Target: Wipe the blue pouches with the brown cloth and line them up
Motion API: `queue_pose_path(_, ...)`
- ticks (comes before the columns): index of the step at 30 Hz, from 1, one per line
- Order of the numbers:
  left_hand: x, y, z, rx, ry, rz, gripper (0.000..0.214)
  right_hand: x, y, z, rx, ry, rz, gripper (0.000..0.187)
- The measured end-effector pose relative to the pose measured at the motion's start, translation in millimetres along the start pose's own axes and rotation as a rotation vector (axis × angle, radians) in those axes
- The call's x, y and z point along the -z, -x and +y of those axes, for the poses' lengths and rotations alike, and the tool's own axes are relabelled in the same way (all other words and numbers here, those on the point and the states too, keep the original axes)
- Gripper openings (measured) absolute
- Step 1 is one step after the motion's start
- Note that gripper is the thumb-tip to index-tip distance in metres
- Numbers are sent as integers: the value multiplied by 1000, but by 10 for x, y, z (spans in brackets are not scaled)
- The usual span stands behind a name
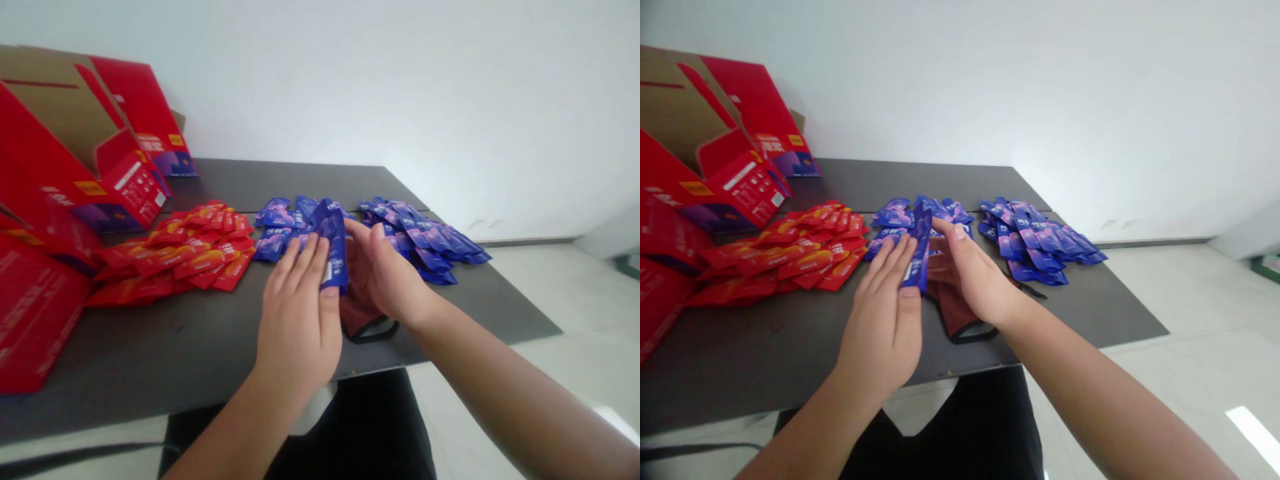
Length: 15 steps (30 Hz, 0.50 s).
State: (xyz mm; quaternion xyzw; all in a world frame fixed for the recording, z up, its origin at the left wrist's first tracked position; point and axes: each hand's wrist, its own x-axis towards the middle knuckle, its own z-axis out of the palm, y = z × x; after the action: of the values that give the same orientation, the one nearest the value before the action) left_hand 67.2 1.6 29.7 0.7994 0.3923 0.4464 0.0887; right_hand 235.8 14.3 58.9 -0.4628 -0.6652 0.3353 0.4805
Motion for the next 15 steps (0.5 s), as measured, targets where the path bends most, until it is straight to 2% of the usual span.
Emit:
queue_pose_path(3, -191, -130, 193, -62, -157, -143, 58, 115, 229, -60, -186, -262, 8, 62)
queue_pose_path(5, -311, -144, 288, -120, -193, -265, 66, 233, 348, -35, -264, -334, 122, 61)
queue_pose_path(8, -476, -94, 304, -169, -224, -416, 82, 571, 460, 59, -287, -292, 319, 42)
queue_pose_path(10, -564, -44, 244, -144, -267, -473, 80, 942, 510, 163, -266, -169, 454, 39)
queue_pose_path(12, -626, 0, 172, -123, -307, -518, 72, 1406, 554, 311, -235, 61, 602, 40)
queue_pose_path(14, -661, 32, 127, -118, -328, -538, 67, 1891, 593, 489, -259, 426, 632, 40)
queue_pose_path(15, -670, 41, 118, -119, -332, -540, 66, 2113, 608, 579, -304, 660, 600, 43)
